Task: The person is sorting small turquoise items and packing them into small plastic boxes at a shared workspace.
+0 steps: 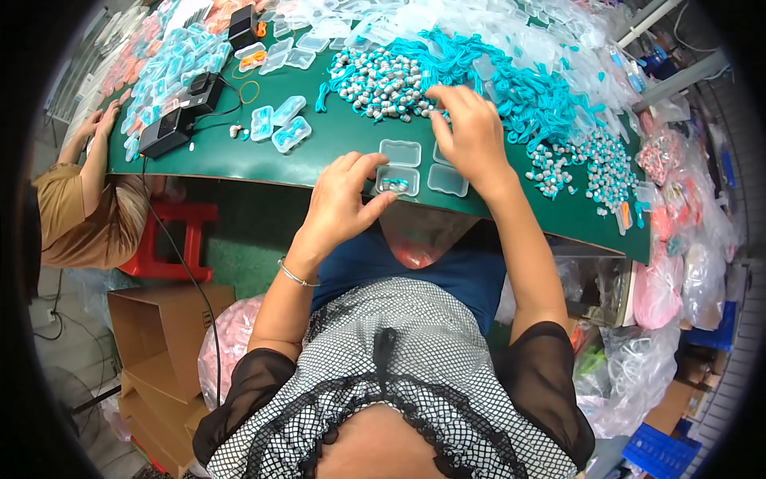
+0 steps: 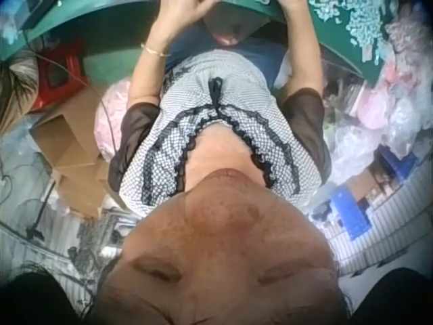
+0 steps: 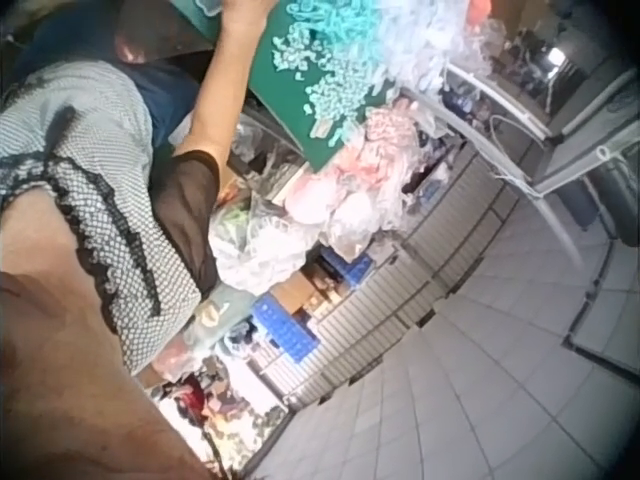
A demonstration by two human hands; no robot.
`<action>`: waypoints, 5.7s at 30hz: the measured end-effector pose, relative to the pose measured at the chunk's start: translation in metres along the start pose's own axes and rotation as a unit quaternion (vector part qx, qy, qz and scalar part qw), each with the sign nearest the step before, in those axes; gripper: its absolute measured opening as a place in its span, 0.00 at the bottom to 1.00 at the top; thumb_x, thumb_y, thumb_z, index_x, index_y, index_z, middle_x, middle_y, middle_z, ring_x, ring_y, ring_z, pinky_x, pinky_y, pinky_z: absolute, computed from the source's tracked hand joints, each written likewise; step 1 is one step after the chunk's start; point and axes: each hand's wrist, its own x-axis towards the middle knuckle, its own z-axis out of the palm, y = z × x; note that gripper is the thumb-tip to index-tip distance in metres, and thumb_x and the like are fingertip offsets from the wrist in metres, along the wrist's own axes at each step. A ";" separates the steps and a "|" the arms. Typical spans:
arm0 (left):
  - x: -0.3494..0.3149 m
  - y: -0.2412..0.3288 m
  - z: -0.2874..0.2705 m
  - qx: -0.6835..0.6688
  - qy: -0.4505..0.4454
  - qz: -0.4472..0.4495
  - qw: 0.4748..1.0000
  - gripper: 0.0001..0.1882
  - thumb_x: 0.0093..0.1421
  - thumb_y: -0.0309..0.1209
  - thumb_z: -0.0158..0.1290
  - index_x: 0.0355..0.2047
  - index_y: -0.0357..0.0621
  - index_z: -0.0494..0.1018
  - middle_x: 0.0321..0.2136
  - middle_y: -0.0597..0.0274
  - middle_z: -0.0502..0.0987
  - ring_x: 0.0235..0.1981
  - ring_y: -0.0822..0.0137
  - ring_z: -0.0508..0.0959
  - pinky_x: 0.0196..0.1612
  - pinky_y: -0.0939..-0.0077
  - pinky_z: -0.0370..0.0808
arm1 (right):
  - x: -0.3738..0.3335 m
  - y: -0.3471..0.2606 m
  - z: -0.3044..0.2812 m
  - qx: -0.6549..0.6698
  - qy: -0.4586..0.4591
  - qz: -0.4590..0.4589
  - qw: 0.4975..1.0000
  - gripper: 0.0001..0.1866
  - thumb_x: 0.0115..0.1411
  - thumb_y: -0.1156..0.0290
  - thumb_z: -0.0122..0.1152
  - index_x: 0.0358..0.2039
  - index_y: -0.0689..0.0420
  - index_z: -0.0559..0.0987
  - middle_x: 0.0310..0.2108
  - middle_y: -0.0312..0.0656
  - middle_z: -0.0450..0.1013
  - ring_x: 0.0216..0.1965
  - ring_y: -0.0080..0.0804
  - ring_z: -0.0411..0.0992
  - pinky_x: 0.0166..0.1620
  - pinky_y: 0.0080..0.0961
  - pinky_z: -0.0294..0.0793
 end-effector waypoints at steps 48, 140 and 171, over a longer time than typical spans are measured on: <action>0.003 0.000 0.000 -0.047 -0.016 -0.037 0.998 0.23 0.47 0.33 0.67 0.43 0.44 0.73 0.29 0.60 0.74 0.35 0.54 0.76 0.39 0.59 0.72 | -0.029 -0.018 0.010 -0.067 -0.060 -0.040 0.995 0.11 0.53 0.67 0.69 0.37 0.51 0.81 0.35 0.33 0.74 0.43 0.34 0.71 0.52 0.41 0.59; -0.007 -0.018 0.049 0.059 0.127 0.077 0.987 0.15 0.52 0.43 0.61 0.32 0.50 0.70 0.32 0.67 0.71 0.35 0.63 0.74 0.35 0.66 0.68 | -0.080 -0.056 -0.012 -0.186 -0.100 -0.050 0.976 0.27 0.63 0.57 0.58 0.57 0.60 0.70 0.53 0.47 0.71 0.56 0.46 0.67 0.63 0.50 0.53; -0.016 -0.017 -0.012 -0.039 0.065 0.029 0.997 0.15 0.56 0.35 0.61 0.40 0.41 0.74 0.34 0.53 0.77 0.36 0.50 0.79 0.37 0.58 0.77 | -0.040 -0.062 0.014 -0.025 -0.103 -0.148 0.983 0.16 0.54 0.70 0.67 0.44 0.55 0.80 0.36 0.38 0.76 0.41 0.35 0.73 0.60 0.47 0.56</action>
